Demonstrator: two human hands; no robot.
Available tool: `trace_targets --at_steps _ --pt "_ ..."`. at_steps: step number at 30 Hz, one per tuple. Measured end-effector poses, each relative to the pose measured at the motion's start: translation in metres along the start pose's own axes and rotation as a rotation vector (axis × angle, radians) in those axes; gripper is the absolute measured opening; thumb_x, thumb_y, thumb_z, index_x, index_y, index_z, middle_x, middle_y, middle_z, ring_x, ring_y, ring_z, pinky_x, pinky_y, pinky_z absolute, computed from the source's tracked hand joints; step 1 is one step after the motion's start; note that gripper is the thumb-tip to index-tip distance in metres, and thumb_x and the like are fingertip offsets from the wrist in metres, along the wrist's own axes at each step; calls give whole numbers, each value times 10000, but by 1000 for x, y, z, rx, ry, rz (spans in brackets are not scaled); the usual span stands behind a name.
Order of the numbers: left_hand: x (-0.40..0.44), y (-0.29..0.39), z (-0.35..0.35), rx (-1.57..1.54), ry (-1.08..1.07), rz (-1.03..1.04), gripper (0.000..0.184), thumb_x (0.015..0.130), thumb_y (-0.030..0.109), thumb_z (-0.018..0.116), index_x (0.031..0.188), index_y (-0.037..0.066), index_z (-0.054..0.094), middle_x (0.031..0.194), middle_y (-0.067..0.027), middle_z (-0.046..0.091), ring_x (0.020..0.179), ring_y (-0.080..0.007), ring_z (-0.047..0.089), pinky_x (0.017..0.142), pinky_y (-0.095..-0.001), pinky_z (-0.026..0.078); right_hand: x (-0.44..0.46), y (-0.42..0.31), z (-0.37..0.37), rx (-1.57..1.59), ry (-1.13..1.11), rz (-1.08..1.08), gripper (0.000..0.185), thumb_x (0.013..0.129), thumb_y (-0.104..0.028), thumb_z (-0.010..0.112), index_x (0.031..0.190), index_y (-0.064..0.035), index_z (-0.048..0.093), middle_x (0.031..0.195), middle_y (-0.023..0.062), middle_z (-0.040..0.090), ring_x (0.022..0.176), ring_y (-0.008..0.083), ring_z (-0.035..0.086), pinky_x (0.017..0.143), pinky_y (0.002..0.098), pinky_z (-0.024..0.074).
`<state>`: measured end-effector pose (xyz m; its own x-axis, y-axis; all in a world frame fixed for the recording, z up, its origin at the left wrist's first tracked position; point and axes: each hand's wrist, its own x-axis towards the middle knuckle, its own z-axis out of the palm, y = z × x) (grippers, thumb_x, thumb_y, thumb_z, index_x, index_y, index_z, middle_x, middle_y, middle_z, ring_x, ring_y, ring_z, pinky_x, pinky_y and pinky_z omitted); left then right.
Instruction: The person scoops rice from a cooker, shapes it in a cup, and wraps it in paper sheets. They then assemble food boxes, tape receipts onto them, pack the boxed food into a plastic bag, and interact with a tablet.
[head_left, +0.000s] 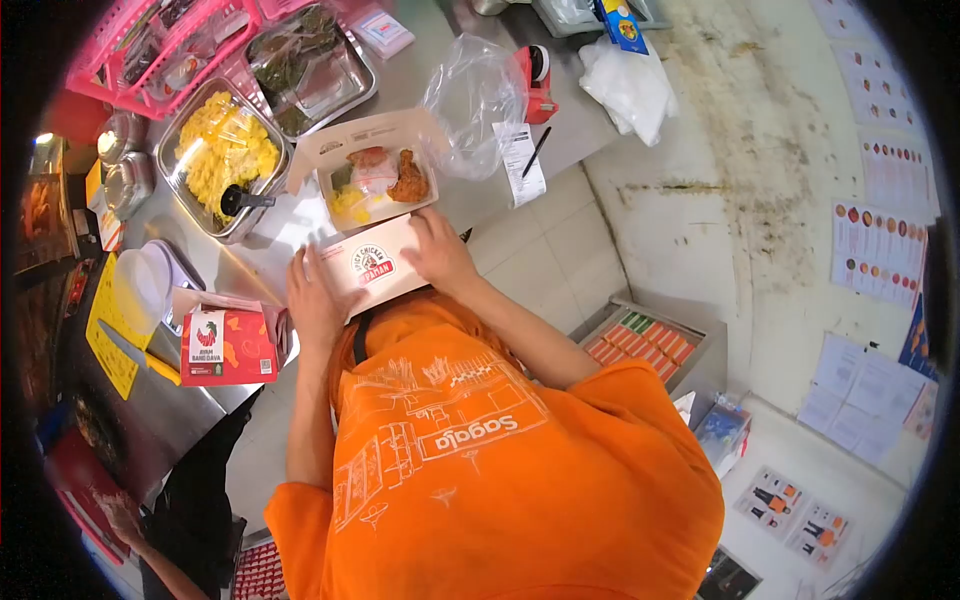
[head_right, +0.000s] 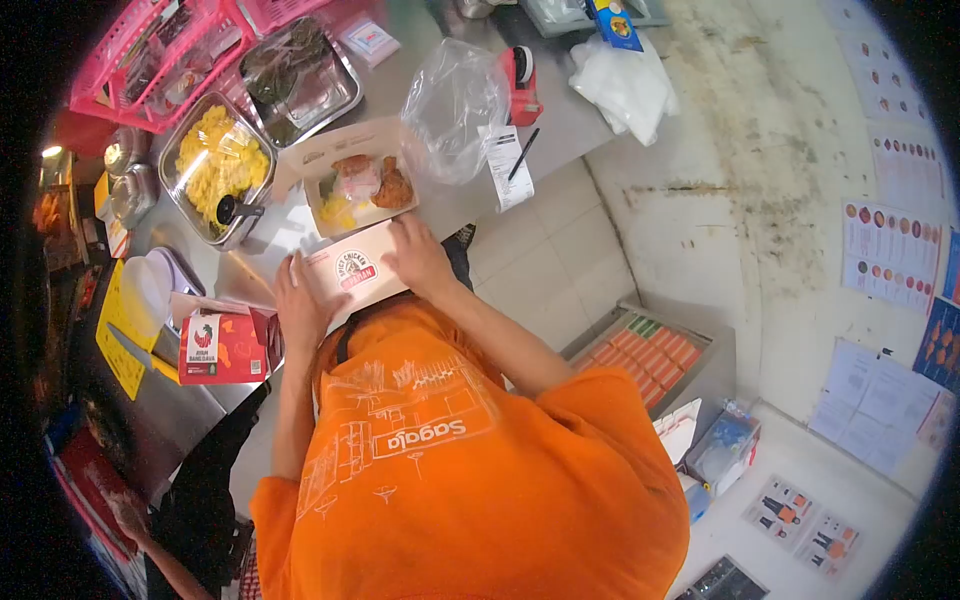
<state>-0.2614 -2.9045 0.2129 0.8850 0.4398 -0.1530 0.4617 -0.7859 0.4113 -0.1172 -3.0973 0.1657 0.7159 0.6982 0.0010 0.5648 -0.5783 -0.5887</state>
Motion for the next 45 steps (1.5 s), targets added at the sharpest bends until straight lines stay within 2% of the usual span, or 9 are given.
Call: trace_targets --at_steps 4,16,22,26,30,32,35,41,45 --pt "9 16 -1 154 -168 253 1105 619 337 857 1483 6 253 1490 -238 310 1399 -395 284 1117 -500 298 14 -25 -30 -181 -364 -438 905 720 -460 772 1441 -79 380 1503 237 310 1391 427 281 1122 558 260" --pt "4 -3 16 319 -267 360 785 839 151 547 1519 -5 189 1567 -289 123 1454 -482 100 1164 -584 134 12 13 0 -430 -253 -790 570 915 -296 546 1464 -259 396 1573 184 218 1445 407 204 1089 652 266" --pt "7 33 34 127 19 232 1085 621 401 800 1486 14 270 1450 -301 302 1393 -477 236 1151 -585 177 15 2 -26 -171 -355 -671 573 925 -455 572 1420 -188 463 1557 145 289 1433 344 275 1091 579 319" --pt "16 46 44 121 67 177 1073 608 494 805 1445 17 333 1368 -296 371 1229 -456 378 1120 -561 234 26 45 -53 591 -151 -1 401 903 -268 610 1269 -105 592 1161 141 672 1079 301 642 937 364 489" --pt "22 60 30 159 71 195 1015 587 512 803 1425 94 412 1337 -275 413 1253 -447 369 1108 -546 241 123 167 -143 318 734 255 263 925 -198 583 1115 -22 627 881 143 677 714 236 667 619 385 508" --pt "22 64 34 150 87 179 986 588 527 796 1414 125 441 1324 -264 429 1258 -442 368 1104 -540 240 155 243 -163 -90 563 452 294 934 -259 605 1107 -22 630 856 100 667 635 212 648 566 354 514" --pt "24 66 39 156 110 158 988 593 535 790 1416 119 437 1333 -260 424 1264 -440 362 1107 -543 231 182 231 -192 706 5 946 313 938 -314 614 1101 -49 646 885 82 681 650 221 665 614 340 538" --pt "25 66 45 150 165 138 962 602 557 777 1410 146 454 1325 -261 444 1251 -432 398 1100 -551 245 138 283 -163 1127 164 581 293 917 -312 641 998 -38 708 928 90 707 680 232 678 633 337 538" --pt "28 67 47 132 153 103 939 616 561 771 1407 160 460 1340 -259 447 1255 -421 415 1096 -553 249 115 279 -128 196 173 468 242 886 -233 648 888 -8 739 803 100 712 683 214 680 650 328 522"
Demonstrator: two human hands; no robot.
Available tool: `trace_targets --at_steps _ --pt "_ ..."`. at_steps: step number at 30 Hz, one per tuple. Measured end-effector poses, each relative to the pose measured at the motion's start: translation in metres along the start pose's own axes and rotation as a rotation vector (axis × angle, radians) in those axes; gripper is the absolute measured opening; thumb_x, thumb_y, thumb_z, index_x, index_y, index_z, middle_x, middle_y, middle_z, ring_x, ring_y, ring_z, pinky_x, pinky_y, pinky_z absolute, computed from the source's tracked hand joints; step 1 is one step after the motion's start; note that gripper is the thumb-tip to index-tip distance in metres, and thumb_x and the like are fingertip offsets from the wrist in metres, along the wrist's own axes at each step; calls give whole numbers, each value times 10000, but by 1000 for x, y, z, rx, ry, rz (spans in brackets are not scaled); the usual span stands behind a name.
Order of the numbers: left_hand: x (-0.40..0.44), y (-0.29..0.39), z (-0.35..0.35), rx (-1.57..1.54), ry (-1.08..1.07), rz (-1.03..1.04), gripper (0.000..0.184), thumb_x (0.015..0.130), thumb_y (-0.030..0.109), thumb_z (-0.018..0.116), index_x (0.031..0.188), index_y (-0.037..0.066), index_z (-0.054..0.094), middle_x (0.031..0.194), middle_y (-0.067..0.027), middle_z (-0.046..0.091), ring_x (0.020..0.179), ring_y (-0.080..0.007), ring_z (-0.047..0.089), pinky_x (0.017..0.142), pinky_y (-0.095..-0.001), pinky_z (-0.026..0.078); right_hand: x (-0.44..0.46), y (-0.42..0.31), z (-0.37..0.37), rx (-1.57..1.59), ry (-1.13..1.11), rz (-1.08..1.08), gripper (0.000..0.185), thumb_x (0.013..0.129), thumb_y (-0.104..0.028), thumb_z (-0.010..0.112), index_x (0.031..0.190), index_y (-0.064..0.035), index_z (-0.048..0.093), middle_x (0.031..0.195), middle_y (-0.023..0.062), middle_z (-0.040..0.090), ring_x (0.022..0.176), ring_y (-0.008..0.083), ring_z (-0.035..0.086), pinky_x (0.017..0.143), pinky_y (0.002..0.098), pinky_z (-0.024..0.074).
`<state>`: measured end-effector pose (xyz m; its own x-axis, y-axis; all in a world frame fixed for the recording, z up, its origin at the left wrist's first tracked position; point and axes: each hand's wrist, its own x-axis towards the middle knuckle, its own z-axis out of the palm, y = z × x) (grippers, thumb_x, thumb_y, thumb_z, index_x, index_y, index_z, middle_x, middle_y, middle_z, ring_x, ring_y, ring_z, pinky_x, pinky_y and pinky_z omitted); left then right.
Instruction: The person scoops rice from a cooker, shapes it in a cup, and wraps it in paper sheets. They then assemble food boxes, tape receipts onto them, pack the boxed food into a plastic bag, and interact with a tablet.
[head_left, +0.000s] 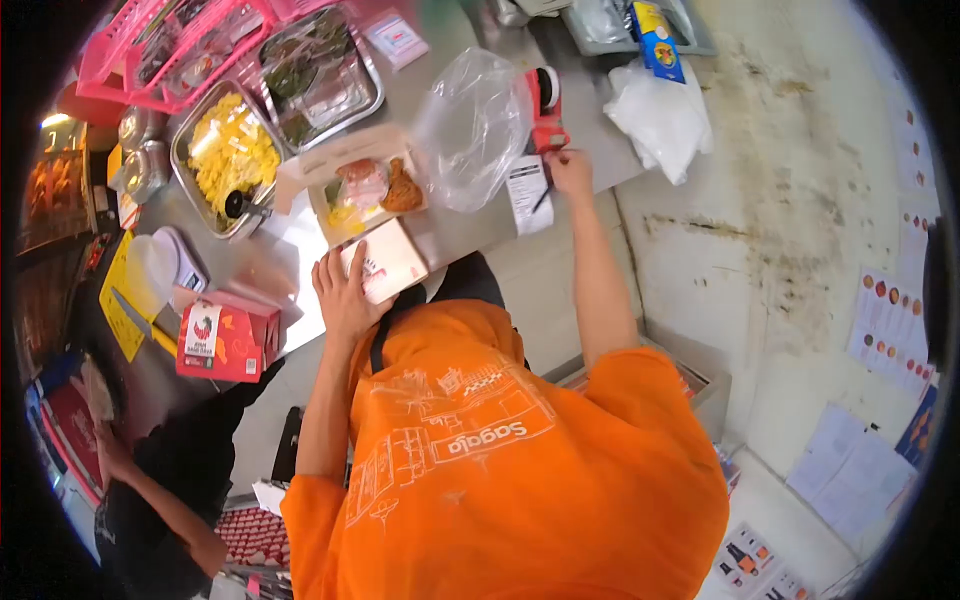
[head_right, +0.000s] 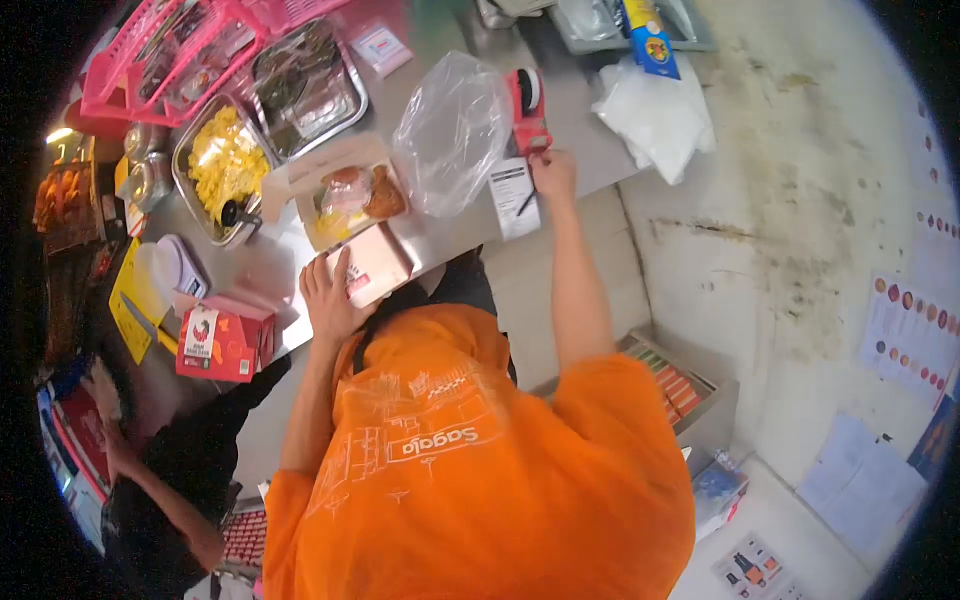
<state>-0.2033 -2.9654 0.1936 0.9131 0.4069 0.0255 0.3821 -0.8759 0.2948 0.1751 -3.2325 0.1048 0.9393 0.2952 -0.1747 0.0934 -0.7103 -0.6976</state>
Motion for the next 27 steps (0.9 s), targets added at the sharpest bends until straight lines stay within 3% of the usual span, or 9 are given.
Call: trace_targets --at_steps 2,5,8,10,11,13,16,23,27 --pt "1 1 5 3 59 -3 974 576 535 795 1401 144 457 1308 -234 439 1239 -423 390 1084 -543 262 15 15 15 -410 113 -164 221 870 -192 643 856 5 743 738 101 706 680 196 677 652 318 511" --pt "3 0 4 -20 47 -31 989 572 506 810 1421 160 442 1318 -238 440 1244 -427 397 1089 -545 256 -32 -44 -9 -272 426 -236 237 903 -221 624 896 -15 740 782 138 708 713 200 660 658 348 503" --pt "2 4 -2 -57 52 -75 935 576 449 805 1412 191 475 1320 -222 443 1269 -392 395 1111 -528 241 -135 -105 1 288 -107 218 262 942 -247 605 935 -20 735 847 74 719 712 160 633 660 334 498" --pt "0 1 1 -75 47 -82 942 569 445 808 1413 193 475 1322 -220 436 1269 -392 395 1111 -528 242 -205 -133 49 475 -561 323 262 894 -257 691 960 -6 731 814 51 715 726 118 617 697 300 505" --pt "-1 -1 3 -83 60 -77 950 565 453 813 1411 184 474 1320 -225 438 1268 -398 393 1110 -530 242 -230 -159 72 347 -654 186 268 876 -258 712 931 3 731 771 42 700 684 107 602 646 287 493" --pt "-2 -1 4 -99 93 -66 968 559 468 822 1409 166 471 1314 -233 443 1267 -411 390 1107 -534 243 -253 -143 131 497 -642 190 298 891 -286 703 906 11 720 683 7 620 569 73 534 493 242 411" --pt "-2 -2 2 -84 55 -66 969 562 458 819 1416 167 464 1326 -235 433 1277 -412 383 1114 -537 236 -248 -156 136 369 -611 342 318 875 -285 718 876 33 716 664 18 624 531 82 524 471 253 404" --pt "-3 -7 1 -90 21 -30 1017 560 472 833 1436 159 423 1327 -245 425 1293 -424 358 1116 -548 213 -253 -121 148 366 -577 156 333 843 -284 746 820 45 701 622 67 631 493 115 555 497 282 472" --pt "0 0 -8 -77 -14 -52 955 617 523 816 1393 107 447 1323 -244 428 1285 -427 361 1100 -545 226 -244 -91 168 34 -474 -39 319 796 -316 744 844 -2 719 726 183 677 610 334 647 593 413 511"
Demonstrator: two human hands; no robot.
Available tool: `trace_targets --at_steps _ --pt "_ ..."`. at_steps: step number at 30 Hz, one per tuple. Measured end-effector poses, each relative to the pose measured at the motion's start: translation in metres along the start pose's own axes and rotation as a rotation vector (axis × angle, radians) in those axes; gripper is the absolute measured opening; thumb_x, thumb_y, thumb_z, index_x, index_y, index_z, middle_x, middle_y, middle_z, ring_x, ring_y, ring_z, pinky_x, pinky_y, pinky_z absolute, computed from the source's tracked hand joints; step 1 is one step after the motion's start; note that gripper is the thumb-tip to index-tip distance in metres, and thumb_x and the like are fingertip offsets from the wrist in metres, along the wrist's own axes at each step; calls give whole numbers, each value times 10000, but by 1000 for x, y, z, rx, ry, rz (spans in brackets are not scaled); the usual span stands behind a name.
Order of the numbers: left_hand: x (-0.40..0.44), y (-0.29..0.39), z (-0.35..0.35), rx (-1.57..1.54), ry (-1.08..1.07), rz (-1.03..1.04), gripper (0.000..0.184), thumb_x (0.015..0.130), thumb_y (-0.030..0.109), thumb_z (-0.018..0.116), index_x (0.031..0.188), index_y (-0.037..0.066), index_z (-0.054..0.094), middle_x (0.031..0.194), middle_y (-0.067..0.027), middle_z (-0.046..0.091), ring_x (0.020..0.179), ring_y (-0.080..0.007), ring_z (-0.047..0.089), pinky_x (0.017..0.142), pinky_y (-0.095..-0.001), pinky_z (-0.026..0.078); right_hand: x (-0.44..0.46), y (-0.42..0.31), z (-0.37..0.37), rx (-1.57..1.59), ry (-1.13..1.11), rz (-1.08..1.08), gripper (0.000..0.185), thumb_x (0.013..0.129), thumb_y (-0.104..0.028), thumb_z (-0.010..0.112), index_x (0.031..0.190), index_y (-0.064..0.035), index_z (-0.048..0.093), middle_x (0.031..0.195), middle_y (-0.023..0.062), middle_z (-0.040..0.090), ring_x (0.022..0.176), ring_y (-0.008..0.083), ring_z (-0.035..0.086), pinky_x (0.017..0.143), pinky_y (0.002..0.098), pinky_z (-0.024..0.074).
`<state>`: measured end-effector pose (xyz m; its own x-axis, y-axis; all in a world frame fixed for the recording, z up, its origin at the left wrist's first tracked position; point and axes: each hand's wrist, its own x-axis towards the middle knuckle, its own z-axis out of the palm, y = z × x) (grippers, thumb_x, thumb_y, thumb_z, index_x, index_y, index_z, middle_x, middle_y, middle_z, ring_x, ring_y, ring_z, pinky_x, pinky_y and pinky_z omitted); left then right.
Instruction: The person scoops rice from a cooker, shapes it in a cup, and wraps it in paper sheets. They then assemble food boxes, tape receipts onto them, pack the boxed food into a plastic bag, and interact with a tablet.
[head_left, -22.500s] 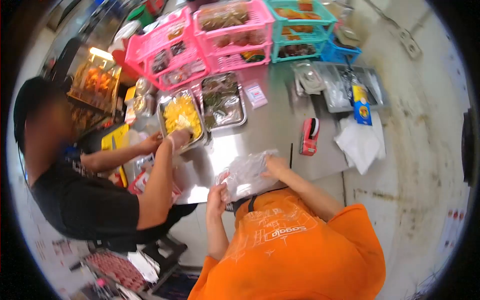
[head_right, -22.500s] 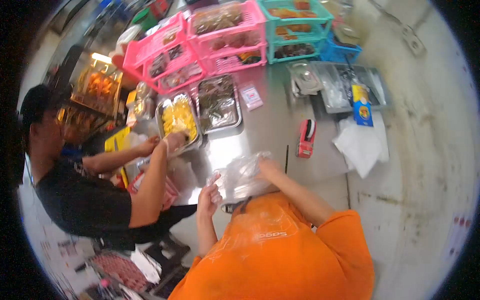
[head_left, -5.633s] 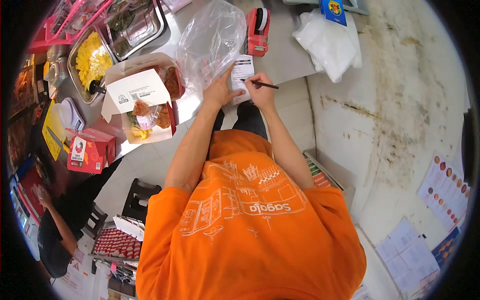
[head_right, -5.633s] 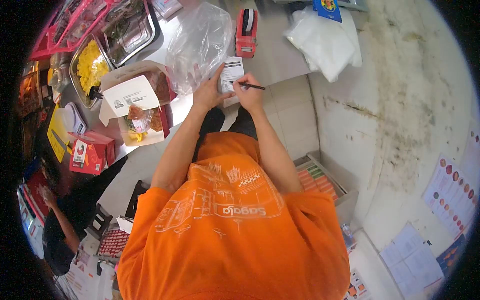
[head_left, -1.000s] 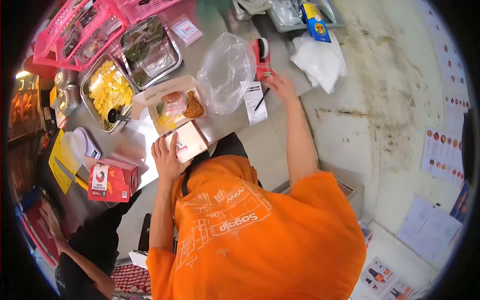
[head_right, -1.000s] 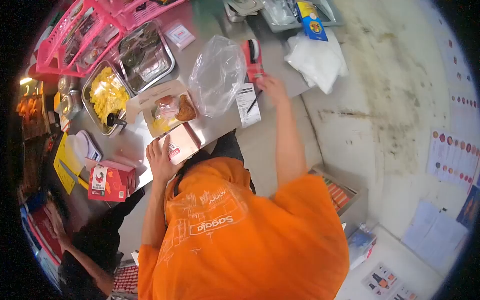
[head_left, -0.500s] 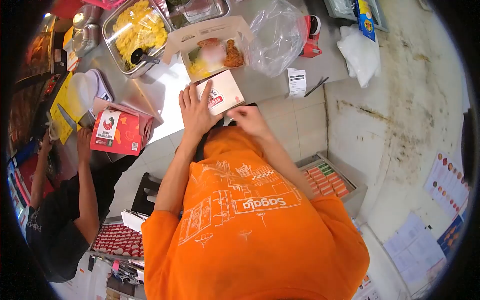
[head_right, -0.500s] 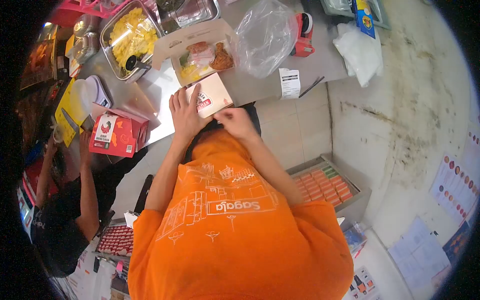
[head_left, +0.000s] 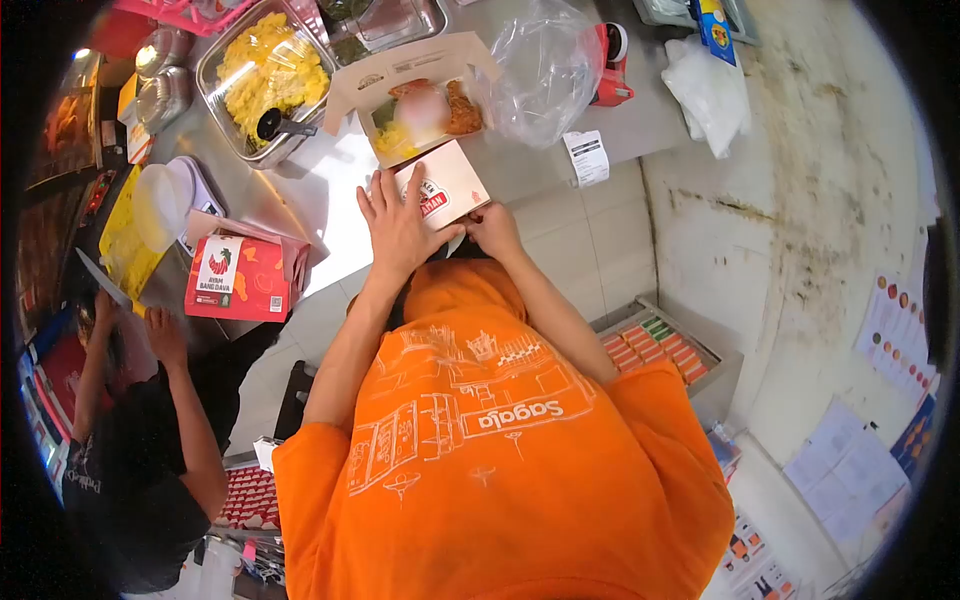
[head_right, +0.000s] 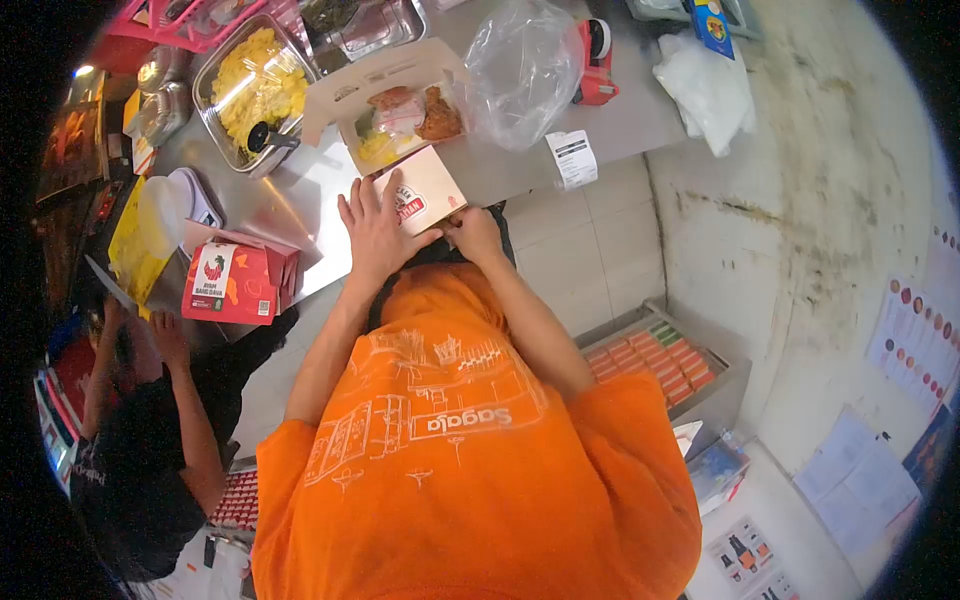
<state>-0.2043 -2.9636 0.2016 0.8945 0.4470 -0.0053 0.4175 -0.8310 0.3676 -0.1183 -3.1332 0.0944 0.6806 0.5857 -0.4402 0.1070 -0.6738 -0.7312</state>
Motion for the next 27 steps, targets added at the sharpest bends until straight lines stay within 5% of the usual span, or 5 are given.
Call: trace_targets --at_steps 6,9,12,21,27 --pt "14 -25 12 -321 148 -124 630 781 366 774 1260 31 537 1200 -225 504 1100 -405 493 974 -466 399 12 -64 -82 -77 229 77 289 879 -257 616 867 22 691 856 269 664 852 401 660 775 477 516" --pt "43 -34 9 -600 351 -585 449 825 295 719 1151 3 619 1095 -232 598 940 -399 597 852 -448 481 58 -91 -91 -72 495 -144 300 891 -235 586 865 50 675 834 291 653 843 427 653 774 487 512" --pt "75 -65 18 -561 78 -526 312 852 216 645 1036 -34 668 879 -229 668 775 -389 647 734 -437 517 117 -76 -74 -311 360 -166 278 861 -223 587 857 42 668 765 261 648 765 451 638 720 466 511" --pt "33 -35 -80 -452 172 -448 265 836 156 601 951 -69 682 758 -233 657 700 -350 656 670 -424 505 21 -148 -118 -75 301 -230 273 885 -201 591 803 54 647 684 249 607 653 365 633 596 425 471" --pt "-49 -41 -45 -650 92 -640 390 831 153 691 1143 -72 622 869 -183 698 757 -253 690 696 -354 541 -44 -108 -80 180 168 -110 196 911 -142 611 965 42 650 808 184 647 670 293 621 667 370 498"
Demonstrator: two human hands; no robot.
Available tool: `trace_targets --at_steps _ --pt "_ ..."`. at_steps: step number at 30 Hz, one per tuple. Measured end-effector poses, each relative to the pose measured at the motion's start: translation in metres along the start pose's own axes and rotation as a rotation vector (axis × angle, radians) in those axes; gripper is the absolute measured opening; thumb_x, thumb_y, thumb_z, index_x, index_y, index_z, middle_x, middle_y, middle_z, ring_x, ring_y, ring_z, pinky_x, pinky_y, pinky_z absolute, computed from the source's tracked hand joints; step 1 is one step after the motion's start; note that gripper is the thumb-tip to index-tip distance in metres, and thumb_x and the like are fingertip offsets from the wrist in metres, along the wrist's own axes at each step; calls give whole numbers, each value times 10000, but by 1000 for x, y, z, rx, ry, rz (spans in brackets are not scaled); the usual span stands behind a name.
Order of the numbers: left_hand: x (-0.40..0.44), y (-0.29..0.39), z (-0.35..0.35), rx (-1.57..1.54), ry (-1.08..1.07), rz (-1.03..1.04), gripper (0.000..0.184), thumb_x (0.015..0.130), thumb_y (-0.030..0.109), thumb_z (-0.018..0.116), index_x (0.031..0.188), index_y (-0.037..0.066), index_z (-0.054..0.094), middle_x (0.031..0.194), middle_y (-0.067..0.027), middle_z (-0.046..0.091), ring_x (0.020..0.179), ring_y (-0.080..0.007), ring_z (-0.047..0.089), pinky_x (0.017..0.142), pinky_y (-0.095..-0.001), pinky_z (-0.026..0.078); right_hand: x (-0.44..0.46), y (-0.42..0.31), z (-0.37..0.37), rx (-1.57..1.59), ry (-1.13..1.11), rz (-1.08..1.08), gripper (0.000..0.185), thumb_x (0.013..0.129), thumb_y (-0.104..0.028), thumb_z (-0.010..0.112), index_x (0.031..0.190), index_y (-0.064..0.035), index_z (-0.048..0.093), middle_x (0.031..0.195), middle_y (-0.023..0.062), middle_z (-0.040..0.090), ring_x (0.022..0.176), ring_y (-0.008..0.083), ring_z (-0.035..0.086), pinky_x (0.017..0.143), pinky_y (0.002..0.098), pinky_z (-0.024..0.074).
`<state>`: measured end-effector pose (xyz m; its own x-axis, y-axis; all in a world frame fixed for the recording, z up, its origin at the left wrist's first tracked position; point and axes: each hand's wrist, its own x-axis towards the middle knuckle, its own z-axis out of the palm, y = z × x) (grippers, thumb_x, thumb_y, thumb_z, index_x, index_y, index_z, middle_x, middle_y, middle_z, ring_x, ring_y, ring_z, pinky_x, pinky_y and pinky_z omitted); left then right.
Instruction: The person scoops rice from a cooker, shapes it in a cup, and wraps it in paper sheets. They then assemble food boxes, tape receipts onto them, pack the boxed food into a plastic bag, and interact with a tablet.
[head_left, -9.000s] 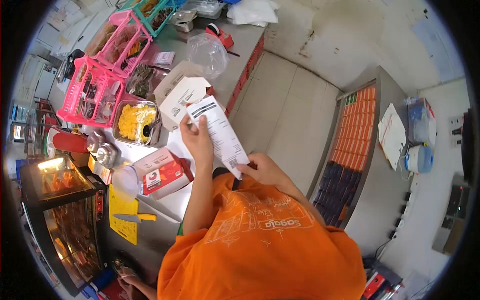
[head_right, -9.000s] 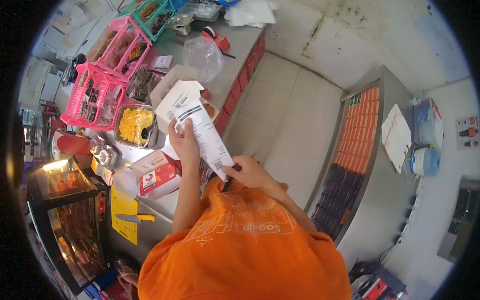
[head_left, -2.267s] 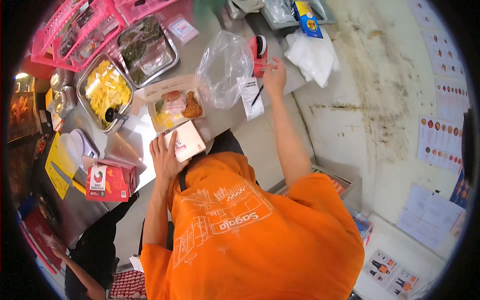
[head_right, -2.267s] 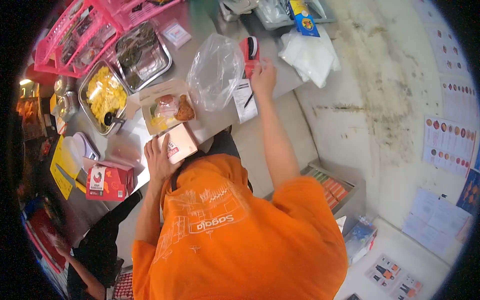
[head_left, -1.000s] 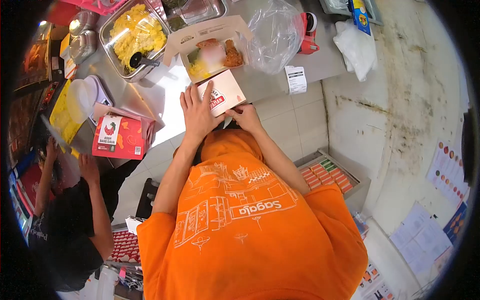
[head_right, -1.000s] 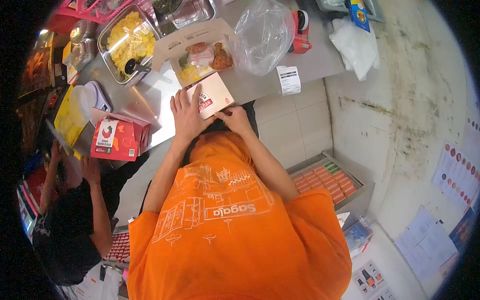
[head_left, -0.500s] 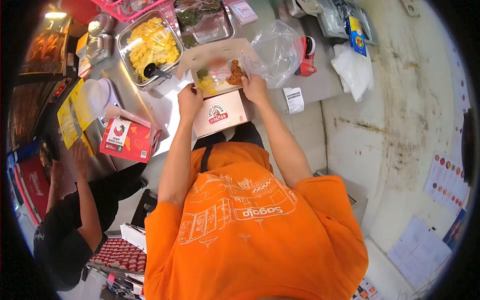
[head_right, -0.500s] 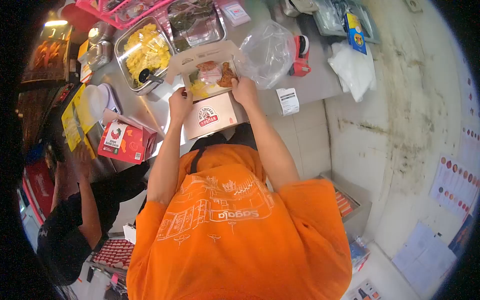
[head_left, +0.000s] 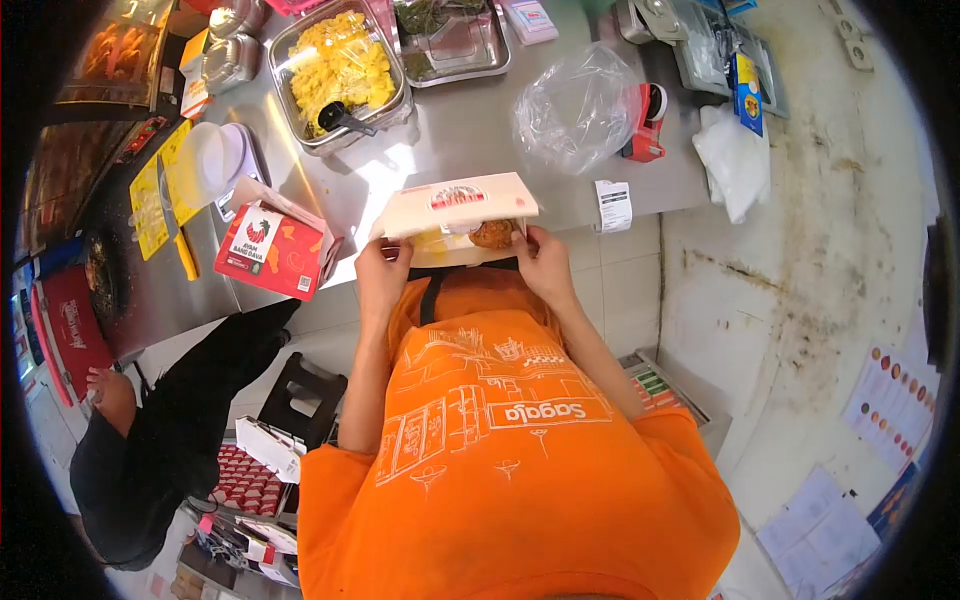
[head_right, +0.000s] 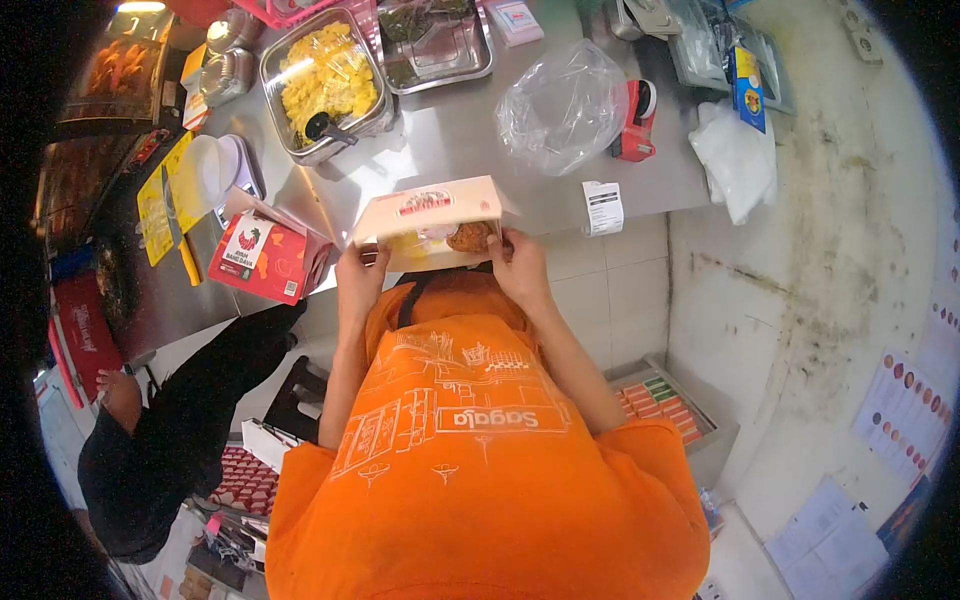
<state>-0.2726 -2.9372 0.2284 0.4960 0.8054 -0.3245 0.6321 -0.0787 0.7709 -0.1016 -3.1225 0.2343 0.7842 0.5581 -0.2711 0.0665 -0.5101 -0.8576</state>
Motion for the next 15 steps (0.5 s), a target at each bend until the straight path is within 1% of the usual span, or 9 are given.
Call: trace_targets --at_steps 1,4,5,8,9,10,12,14,15 --pt "-5 2 3 -119 108 -88 545 825 141 728 1300 -38 530 976 -167 704 845 -264 691 774 -333 549 2 -3 1 99 -17 46 194 905 -128 620 1006 33 655 851 182 660 701 294 629 698 362 508" --pt "8 27 -7 -208 333 271 599 827 85 723 1364 -7 474 1016 -137 705 946 -257 671 830 -330 539 25 -22 -4 16 210 -187 230 886 -109 641 1085 6 644 964 174 678 833 321 644 792 357 512" --pt "18 28 -13 -201 254 302 483 831 35 712 1291 24 565 986 -112 708 1020 -260 645 851 -336 526 33 -26 -7 -27 234 -250 250 878 -110 653 1104 -3 642 988 169 685 867 317 651 808 351 513" --pt "25 19 -34 232 221 480 313 843 16 695 1152 40 656 1000 -107 707 1026 -275 647 838 -340 525 51 -26 -22 -212 118 -420 277 858 -117 685 1116 -24 644 1009 146 697 913 277 669 806 324 515" --pt "20 8 -36 335 254 591 182 839 34 707 1020 32 693 1030 -131 702 1020 -309 659 836 -358 517 44 -16 -24 -278 109 -472 269 855 -102 680 1112 -28 647 1023 142 696 922 280 666 814 320 512" --pt "10 -4 -28 242 201 397 192 839 33 704 1029 23 682 1039 -138 703 1022 -300 664 846 -356 514 36 -3 -21 -348 100 -519 262 852 -86 676 1108 -32 649 1037 138 694 932 283 663 822 316 509" --pt "-14 -17 -4 56 77 6 215 837 31 700 1046 3 661 1056 -154 705 1026 -281 673 865 -353 506 19 12 -7 -72 42 -356 262 851 -10 655 1109 0 609 1020 139 696 936 232 665 831 302 507" --pt "-21 -5 9 -192 25 2 249 838 33 693 1075 -19 639 1051 -173 706 1034 -255 668 886 -346 495 12 2 6 341 -26 -119 265 847 -18 671 1097 13 592 1027 148 690 963 223 663 834 311 507" --pt "-26 -2 9 -312 -6 -5 267 838 34 690 1089 -30 628 1049 -182 707 1039 -242 665 896 -342 489 10 -4 9 477 -3 -81 297 840 -23 693 1104 16 564 1018 136 689 970 159 652 827 287 505"
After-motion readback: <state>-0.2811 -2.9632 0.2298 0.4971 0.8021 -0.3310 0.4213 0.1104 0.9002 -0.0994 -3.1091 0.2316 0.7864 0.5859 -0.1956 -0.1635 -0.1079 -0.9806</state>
